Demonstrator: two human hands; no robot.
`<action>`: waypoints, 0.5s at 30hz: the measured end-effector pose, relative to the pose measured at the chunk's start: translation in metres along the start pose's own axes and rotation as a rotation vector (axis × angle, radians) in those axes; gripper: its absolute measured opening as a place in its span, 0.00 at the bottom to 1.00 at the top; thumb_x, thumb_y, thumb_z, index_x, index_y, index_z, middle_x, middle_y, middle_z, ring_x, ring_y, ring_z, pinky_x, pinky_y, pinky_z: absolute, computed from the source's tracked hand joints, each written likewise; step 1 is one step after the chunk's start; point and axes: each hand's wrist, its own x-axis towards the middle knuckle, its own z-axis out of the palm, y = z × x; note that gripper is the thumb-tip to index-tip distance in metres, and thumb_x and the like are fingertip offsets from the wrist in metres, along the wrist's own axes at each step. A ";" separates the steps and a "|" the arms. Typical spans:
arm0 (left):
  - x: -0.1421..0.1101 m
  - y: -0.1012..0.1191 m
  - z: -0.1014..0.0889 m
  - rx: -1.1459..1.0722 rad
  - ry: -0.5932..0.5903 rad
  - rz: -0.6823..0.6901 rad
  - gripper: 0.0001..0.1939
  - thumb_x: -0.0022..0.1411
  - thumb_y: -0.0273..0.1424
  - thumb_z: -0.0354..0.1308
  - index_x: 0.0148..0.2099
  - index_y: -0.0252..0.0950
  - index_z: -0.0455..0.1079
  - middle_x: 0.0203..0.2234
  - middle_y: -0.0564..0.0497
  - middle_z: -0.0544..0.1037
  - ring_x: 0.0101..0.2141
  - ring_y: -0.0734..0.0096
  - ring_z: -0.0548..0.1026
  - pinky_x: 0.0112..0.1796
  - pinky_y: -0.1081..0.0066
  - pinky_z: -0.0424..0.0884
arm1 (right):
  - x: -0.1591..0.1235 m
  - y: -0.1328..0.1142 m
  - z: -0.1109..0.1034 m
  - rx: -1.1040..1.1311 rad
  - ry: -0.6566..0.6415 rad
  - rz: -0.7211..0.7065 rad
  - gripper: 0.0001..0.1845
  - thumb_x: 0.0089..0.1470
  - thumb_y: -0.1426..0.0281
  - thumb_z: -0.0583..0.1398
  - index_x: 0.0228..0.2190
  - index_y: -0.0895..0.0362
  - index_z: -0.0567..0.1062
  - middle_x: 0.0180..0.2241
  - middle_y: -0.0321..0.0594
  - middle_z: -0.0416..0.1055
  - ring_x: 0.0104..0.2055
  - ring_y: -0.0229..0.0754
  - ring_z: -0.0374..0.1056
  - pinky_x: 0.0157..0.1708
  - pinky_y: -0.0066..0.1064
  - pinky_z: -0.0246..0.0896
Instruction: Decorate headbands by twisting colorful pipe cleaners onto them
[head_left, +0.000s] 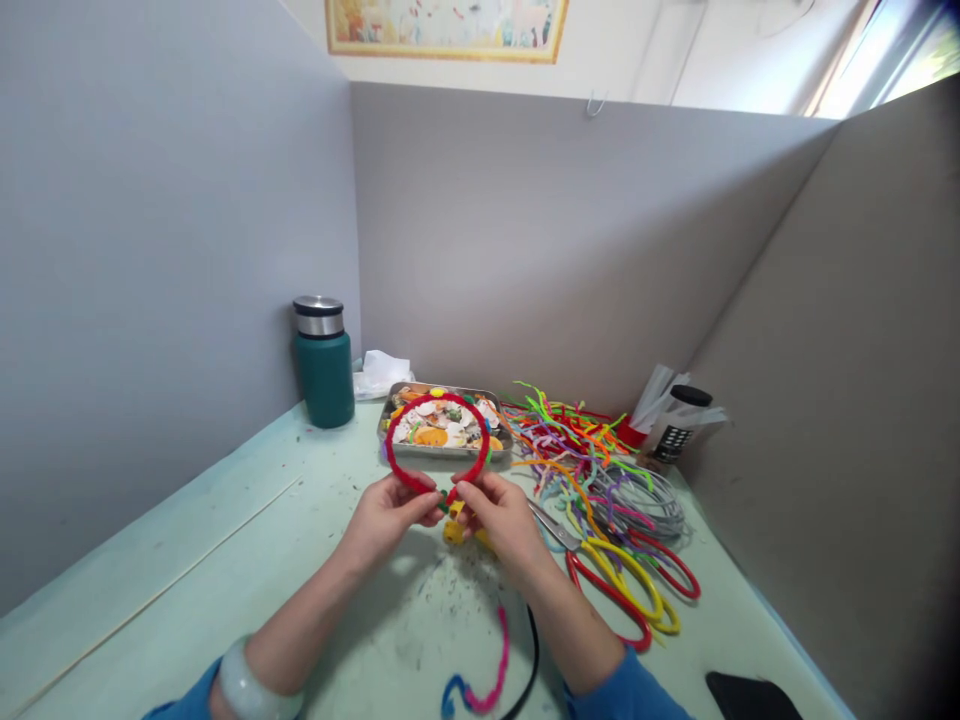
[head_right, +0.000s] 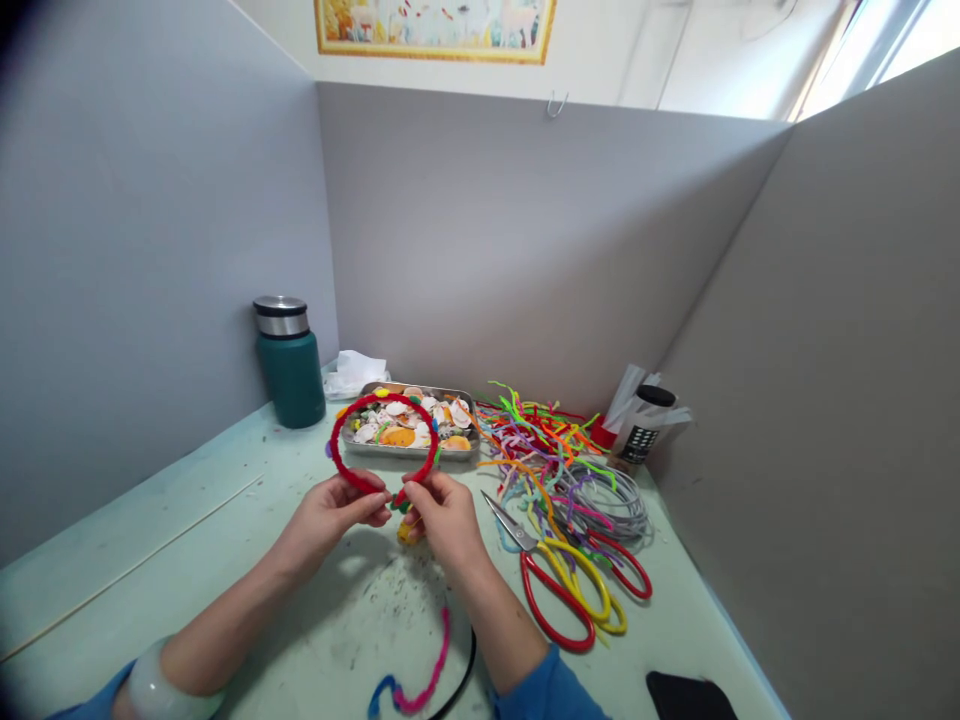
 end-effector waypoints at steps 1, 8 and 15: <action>0.000 0.000 0.000 -0.012 0.000 -0.010 0.15 0.45 0.33 0.66 0.34 0.32 0.67 0.21 0.52 0.76 0.23 0.71 0.75 0.29 0.72 0.72 | 0.000 0.000 0.000 -0.003 0.001 0.000 0.18 0.41 0.60 0.63 0.30 0.61 0.73 0.18 0.33 0.67 0.20 0.33 0.62 0.15 0.22 0.57; 0.002 -0.002 -0.007 -0.152 -0.031 -0.080 0.17 0.50 0.36 0.63 0.40 0.31 0.67 0.29 0.48 0.76 0.23 0.74 0.73 0.28 0.71 0.72 | 0.001 0.003 -0.003 -0.065 0.036 0.016 0.16 0.43 0.59 0.62 0.23 0.60 0.70 0.15 0.32 0.64 0.18 0.32 0.61 0.14 0.21 0.54; 0.007 -0.008 -0.013 -0.171 -0.018 -0.124 0.14 0.51 0.35 0.63 0.36 0.30 0.70 0.25 0.49 0.76 0.19 0.81 0.69 0.23 0.77 0.69 | 0.002 0.006 -0.004 -0.109 0.016 0.059 0.17 0.44 0.58 0.61 0.23 0.60 0.69 0.13 0.30 0.62 0.15 0.31 0.57 0.13 0.21 0.53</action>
